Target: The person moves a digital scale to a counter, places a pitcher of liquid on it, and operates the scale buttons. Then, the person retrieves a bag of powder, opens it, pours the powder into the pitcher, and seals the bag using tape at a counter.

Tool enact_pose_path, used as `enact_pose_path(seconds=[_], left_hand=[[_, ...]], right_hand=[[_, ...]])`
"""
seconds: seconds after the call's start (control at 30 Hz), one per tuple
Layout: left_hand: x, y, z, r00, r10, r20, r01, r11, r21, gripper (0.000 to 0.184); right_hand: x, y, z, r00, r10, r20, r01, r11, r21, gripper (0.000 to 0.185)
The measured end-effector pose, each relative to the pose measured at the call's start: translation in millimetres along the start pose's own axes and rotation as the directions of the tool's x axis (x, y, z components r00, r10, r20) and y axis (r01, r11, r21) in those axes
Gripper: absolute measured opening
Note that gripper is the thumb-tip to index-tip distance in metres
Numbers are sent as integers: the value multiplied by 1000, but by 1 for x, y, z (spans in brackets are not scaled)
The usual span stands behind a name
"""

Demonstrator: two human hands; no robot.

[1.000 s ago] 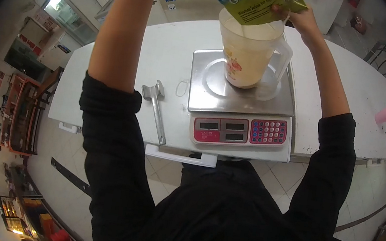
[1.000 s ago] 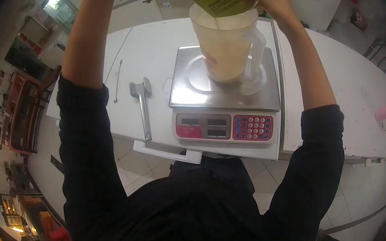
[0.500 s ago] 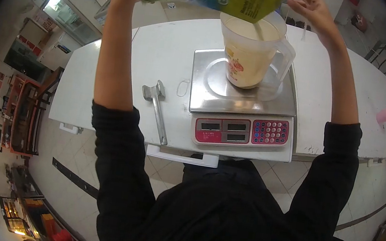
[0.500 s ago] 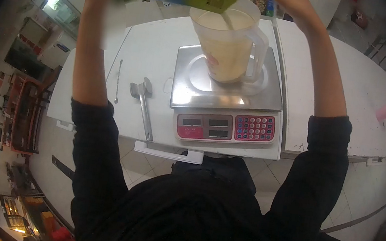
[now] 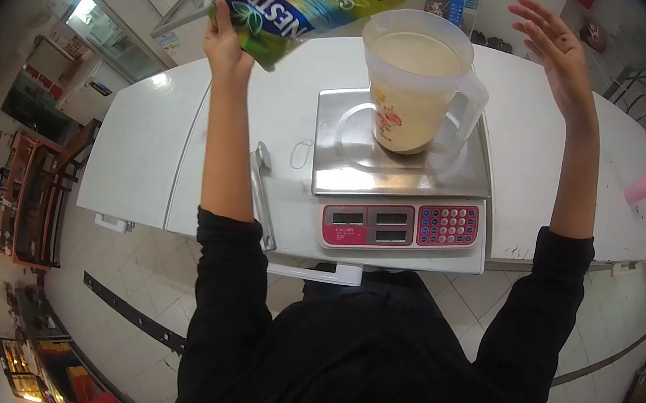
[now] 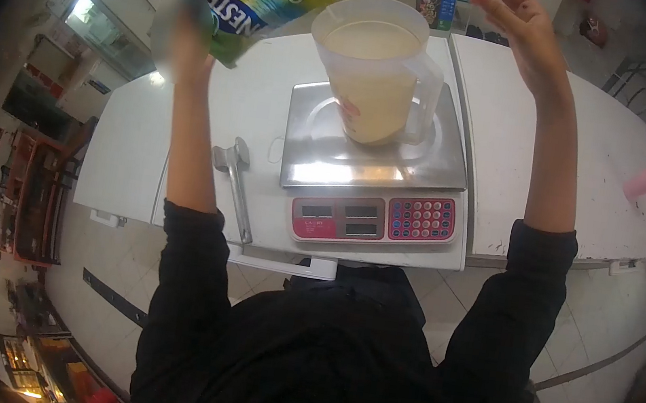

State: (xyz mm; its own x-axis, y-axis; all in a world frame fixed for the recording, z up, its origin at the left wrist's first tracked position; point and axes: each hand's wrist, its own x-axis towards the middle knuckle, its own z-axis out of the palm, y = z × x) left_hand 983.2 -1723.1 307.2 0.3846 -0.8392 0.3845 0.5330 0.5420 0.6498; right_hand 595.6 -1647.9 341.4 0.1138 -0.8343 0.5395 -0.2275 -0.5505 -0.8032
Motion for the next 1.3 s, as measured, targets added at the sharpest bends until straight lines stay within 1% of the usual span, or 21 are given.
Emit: enact_pose_path(seconds=[0.03, 0.1, 0.17, 0.2, 0.3, 0.4, 0.5, 0.6, 0.7, 0.8, 0.87, 0.9, 0.97, 1.0, 1.03, 1.07, 1.1, 1.13, 1.23, 1.27, 1.3], left_hand=[[8, 8, 10, 999, 35, 30, -36, 999, 26, 30], [27, 31, 28, 963, 140, 230, -175, 975, 140, 29], [48, 52, 53, 915, 171, 364, -298, 897, 327, 31], [56, 62, 67, 884, 176, 432, -365, 838, 405, 32], [30, 76, 133, 847, 147, 511, -492, 580, 649, 21], [3, 75, 174, 702, 37, 711, -669, 375, 641, 20], [1, 67, 189, 518, -51, 854, -775, 395, 494, 23], [-16, 64, 194, 513, 16, 858, -824, 287, 488, 26], [-9, 64, 196, 565, -35, 824, -777, 311, 546, 26], [6, 67, 183, 482, 40, 875, -829, 343, 441, 23], [4, 70, 168, 671, 20, 741, -697, 359, 621, 21], [3, 73, 160, 754, 9, 657, -615, 363, 700, 20], [30, 66, 121, 789, 76, 610, -536, 570, 622, 20], [27, 68, 115, 808, 105, 579, -491, 663, 565, 20], [17, 61, 107, 873, 120, 473, -373, 788, 490, 26], [21, 60, 94, 887, 94, 452, -324, 824, 465, 26], [27, 56, 72, 900, 67, 430, -273, 857, 438, 26], [32, 49, 52, 912, 39, 407, -221, 885, 409, 27], [14, 32, 33, 937, 91, 338, -190, 943, 274, 24], [7, 28, 29, 940, 103, 324, -183, 956, 228, 24], [4, 22, 26, 965, 118, 235, -152, 979, 134, 22]], right_hand=[[-1, 2, -2, 1000, 9, 7, -9, 1000, -4, 41], [-2, 7, -5, 1000, 27, 6, -27, 1000, 7, 41], [-2, 11, -7, 999, 46, -7, -45, 998, 35, 43], [-1, 12, -5, 999, 38, -18, -38, 999, 35, 44], [1, 12, 9, 998, 35, -55, -33, 999, 29, 52], [8, 16, 34, 1000, -1, -21, 5, 987, 160, 56], [13, 9, 54, 996, 53, 72, -69, 965, 254, 56], [21, 12, 65, 993, 37, 115, -68, 959, 276, 49], [33, 20, 67, 996, 25, 80, -42, 974, 222, 46], [38, 13, 66, 999, 42, 20, -44, 986, 159, 44], [40, 5, 68, 1000, -6, -19, 8, 994, 112, 44], [38, -3, 67, 1000, -22, -11, 24, 989, 149, 50], [32, -23, 67, 998, -59, 0, 58, 972, 226, 62], [33, -24, 67, 997, -57, -47, 66, 974, 218, 63], [33, -23, 66, 994, -53, -93, 71, 975, 208, 65], [33, -23, 63, 989, -49, -138, 76, 977, 198, 67], [31, -25, 60, 995, -38, -88, 58, 971, 230, 63], [29, -27, 58, 994, -44, -101, 63, 978, 197, 62], [27, -28, 57, 989, -49, -137, 67, 989, 132, 60], [32, -13, 48, 982, -41, -185, 79, 976, 203, 59], [44, 12, 32, 972, -30, -233, 95, 958, 271, 58]])
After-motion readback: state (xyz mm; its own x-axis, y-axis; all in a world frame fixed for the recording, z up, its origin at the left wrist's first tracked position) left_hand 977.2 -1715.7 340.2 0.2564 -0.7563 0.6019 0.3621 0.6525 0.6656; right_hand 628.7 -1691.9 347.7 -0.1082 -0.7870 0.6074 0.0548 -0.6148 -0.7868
